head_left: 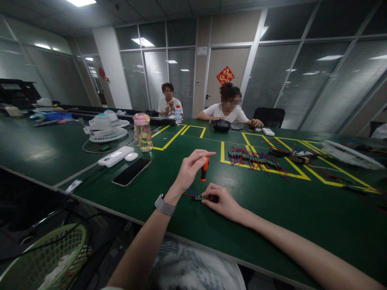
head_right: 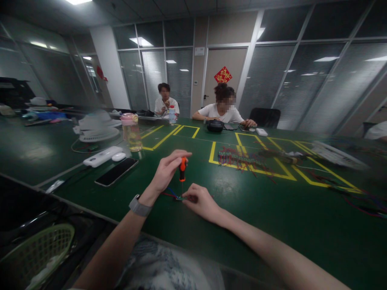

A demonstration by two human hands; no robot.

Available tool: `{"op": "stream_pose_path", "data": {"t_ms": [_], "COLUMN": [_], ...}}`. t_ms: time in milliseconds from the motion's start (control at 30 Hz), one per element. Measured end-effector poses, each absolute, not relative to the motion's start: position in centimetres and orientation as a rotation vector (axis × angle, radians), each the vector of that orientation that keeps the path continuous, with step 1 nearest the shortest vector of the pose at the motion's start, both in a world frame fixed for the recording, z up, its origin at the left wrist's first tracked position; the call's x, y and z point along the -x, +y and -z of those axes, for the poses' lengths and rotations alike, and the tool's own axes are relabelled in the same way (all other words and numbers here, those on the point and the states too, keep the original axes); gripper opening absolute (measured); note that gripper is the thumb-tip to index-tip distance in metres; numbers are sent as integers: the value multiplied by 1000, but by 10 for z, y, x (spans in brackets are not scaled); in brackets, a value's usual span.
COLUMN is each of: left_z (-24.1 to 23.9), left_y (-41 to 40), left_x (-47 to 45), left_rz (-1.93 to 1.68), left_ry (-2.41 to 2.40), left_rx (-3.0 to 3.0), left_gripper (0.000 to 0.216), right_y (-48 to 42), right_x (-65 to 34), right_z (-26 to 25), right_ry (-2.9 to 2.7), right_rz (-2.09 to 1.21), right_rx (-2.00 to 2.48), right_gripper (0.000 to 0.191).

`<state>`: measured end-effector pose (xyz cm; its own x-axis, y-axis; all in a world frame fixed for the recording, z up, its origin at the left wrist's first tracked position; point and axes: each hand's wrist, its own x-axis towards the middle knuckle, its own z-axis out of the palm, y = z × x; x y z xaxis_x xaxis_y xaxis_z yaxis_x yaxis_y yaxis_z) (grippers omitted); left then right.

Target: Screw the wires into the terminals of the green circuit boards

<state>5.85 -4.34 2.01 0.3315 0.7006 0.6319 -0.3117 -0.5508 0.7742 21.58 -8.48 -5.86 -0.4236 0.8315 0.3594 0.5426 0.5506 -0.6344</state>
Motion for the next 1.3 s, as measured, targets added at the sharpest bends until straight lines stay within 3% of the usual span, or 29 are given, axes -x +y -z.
{"op": "stream_pose_path", "data": {"t_ms": [133, 333, 500, 633, 767, 867, 1100, 1300], "left_z": [-21, -21, -23, -34, -47, -46, -23, -20], "left_y": [-44, -38, -35, -33, -22, -10, -9, -15], "left_x": [-60, -59, -58, -54, -48, -47, -42, -41], "left_rz": [-1307, -1490, -1317, -1376, -1141, -1039, -1378, -1204], "left_ry": [332, 511, 383, 535, 446, 378, 548, 317], "left_rx": [-1555, -1714, -1656, -1891, -2041, -1893, -1799, -1586], "left_gripper": [36, 23, 33, 25, 25, 33, 26, 33], "right_y": [-85, -80, -74, -69, -61, -58, -59, -58], "right_x": [-215, -215, -214, -214, -214, -215, -218, -218], "right_z": [58, 55, 50, 51, 53, 53, 54, 56], "right_ry": [-2125, -2096, -2159, -2182, -2150, -2130, -2150, -2163], "right_rz": [-555, -555, -460, -378, -398, -430, -436, -413], "right_rx": [1120, 1176, 1164, 1150, 1166, 1166, 1154, 1152], "right_gripper": [12, 13, 10, 10, 8, 7, 10, 11]}}
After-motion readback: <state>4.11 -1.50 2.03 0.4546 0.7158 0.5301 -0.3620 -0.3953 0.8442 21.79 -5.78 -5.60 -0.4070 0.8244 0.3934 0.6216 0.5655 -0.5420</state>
